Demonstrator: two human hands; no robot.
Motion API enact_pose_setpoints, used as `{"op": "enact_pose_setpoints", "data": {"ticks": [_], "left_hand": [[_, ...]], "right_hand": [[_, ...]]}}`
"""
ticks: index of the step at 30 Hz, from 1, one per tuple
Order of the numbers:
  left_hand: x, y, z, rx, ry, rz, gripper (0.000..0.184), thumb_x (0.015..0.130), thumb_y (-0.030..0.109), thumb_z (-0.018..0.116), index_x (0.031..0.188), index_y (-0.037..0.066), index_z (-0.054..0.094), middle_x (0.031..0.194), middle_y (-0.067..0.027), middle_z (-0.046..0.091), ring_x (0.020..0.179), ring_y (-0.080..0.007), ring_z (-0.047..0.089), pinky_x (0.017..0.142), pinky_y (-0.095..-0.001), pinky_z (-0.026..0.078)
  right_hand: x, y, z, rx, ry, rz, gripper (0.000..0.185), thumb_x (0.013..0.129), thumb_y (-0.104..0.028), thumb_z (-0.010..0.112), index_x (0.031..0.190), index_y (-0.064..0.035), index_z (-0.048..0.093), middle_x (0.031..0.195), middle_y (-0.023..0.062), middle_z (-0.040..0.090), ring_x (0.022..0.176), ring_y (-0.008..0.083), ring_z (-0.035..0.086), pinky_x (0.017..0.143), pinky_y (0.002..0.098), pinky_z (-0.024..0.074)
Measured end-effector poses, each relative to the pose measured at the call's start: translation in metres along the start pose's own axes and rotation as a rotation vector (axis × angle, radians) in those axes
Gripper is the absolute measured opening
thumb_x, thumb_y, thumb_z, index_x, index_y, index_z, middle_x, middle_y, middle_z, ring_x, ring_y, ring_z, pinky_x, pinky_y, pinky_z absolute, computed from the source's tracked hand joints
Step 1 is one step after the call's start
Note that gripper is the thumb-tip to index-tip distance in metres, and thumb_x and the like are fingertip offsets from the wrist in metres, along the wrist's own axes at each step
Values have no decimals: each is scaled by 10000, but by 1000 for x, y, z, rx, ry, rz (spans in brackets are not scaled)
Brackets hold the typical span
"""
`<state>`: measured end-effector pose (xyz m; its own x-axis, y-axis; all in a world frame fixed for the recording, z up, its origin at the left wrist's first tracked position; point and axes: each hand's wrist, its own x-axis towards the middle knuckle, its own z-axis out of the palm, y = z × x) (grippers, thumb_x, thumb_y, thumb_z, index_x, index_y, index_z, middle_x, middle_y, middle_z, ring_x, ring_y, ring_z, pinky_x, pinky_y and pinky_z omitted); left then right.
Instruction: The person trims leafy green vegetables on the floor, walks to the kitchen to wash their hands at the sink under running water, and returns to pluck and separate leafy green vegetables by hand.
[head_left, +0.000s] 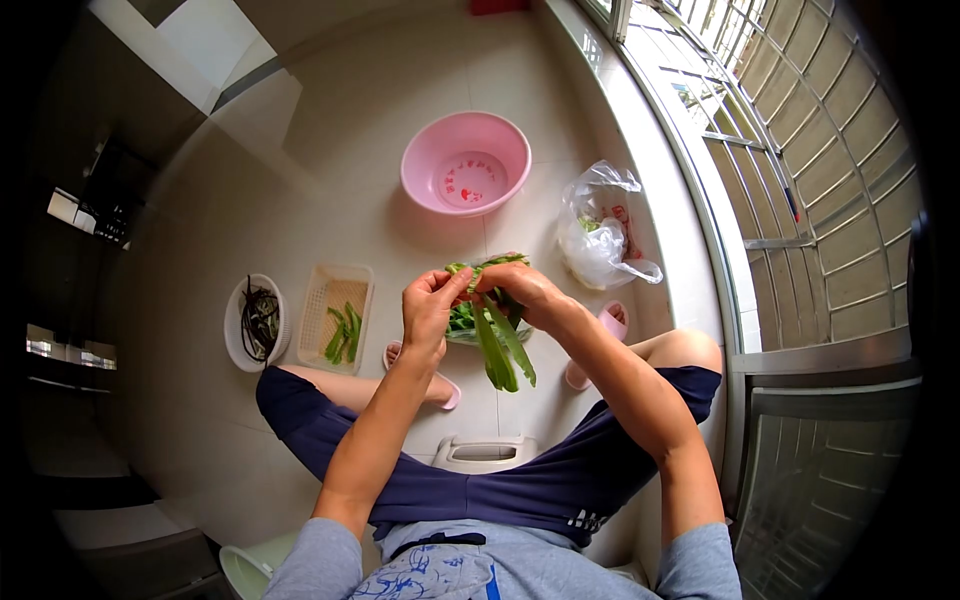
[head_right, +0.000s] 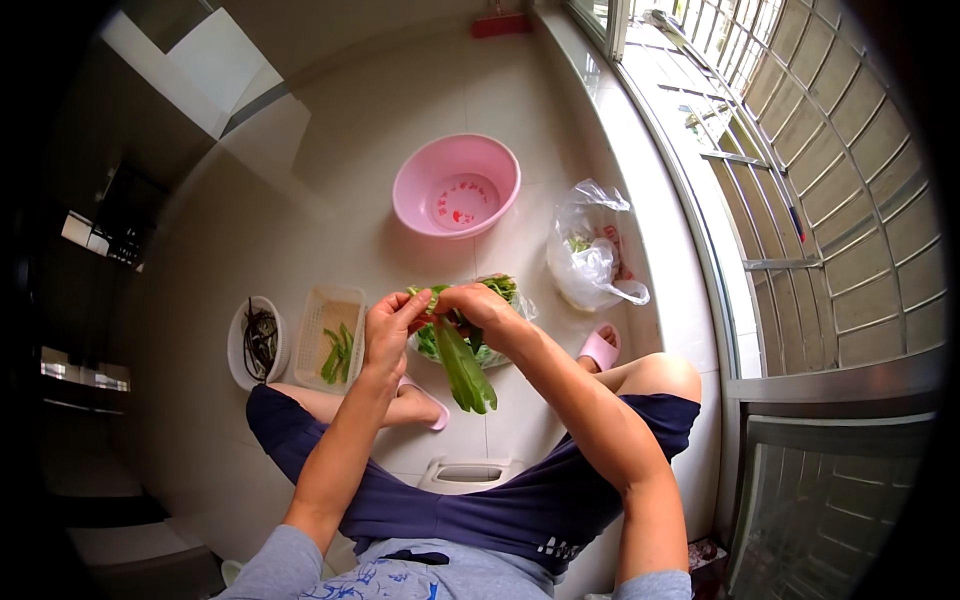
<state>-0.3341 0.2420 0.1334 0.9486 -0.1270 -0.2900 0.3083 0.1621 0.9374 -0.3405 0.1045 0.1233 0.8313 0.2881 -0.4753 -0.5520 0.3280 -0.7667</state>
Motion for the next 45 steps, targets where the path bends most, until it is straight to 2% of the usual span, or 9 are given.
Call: {"op": "enact_pose_setpoints", "data": {"ticks": [6,8,11,18,21,24,31,38,45], "left_hand": [[2,5,-4,-42,-104,-35,108,712,118,607,704,41,532,654,-29,558,567,-80,515,566,-187,406],[5,10,-13,-124,-97,-138,107,715,136,606,713,62,529,659,-23,562,568,-86,531,564,-187,412],[11,14,-28,-185,-129,-188,108,713,154,608,715,86,524,660,-16,568,567,-90,539,548,-187,418],[11,23,-48,-281,-228,-296,121,724,195,597,714,84,548,632,-11,557,558,-98,528,553,-221,443],[10,22,-48,-298,-216,-329,134,723,205,598,721,80,549,629,-10,552,561,-102,521,553,-223,442],[9,19,-43,-285,-192,-361,156,725,228,596,726,80,549,623,-7,545,559,-102,509,540,-224,432],[3,14,-25,-212,-164,-384,188,733,258,586,740,76,544,635,1,542,567,-99,500,578,-240,406],[-4,13,-19,50,-257,-207,144,735,203,580,759,67,537,670,-10,559,593,-85,522,592,-219,410],[0,15,-23,9,-282,-301,63,723,111,548,754,67,514,703,-19,557,625,-96,529,601,-207,412]], "right_hand": [[2,1,-6,121,-48,1,126,639,-138,509,605,-18,525,563,47,480,497,116,425,461,231,336],[-1,-2,-12,150,-81,-25,139,644,-147,502,611,-14,528,570,52,487,511,117,435,475,234,349],[-5,-13,-21,-35,-11,-139,146,711,-114,449,669,6,521,659,77,526,570,121,477,541,233,392],[-13,-20,-22,-21,-26,-114,173,787,-188,491,764,-17,505,640,26,509,517,69,440,453,168,340],[-12,-12,-8,-175,-171,-139,183,731,-217,586,745,-48,517,595,-27,453,501,34,394,444,163,317],[-19,-14,4,-270,-184,-119,224,703,-242,625,753,-42,537,589,-36,447,496,36,379,434,167,283],[-21,-13,14,-459,-63,-134,134,693,-164,593,712,-40,544,537,-28,443,446,41,363,401,179,267],[-15,-10,4,-314,-92,-68,117,705,-149,565,672,-43,525,518,-26,423,434,40,351,384,186,241],[-7,-3,0,16,-163,61,101,664,-122,572,642,-27,542,527,7,468,416,69,381,373,186,265]]}}
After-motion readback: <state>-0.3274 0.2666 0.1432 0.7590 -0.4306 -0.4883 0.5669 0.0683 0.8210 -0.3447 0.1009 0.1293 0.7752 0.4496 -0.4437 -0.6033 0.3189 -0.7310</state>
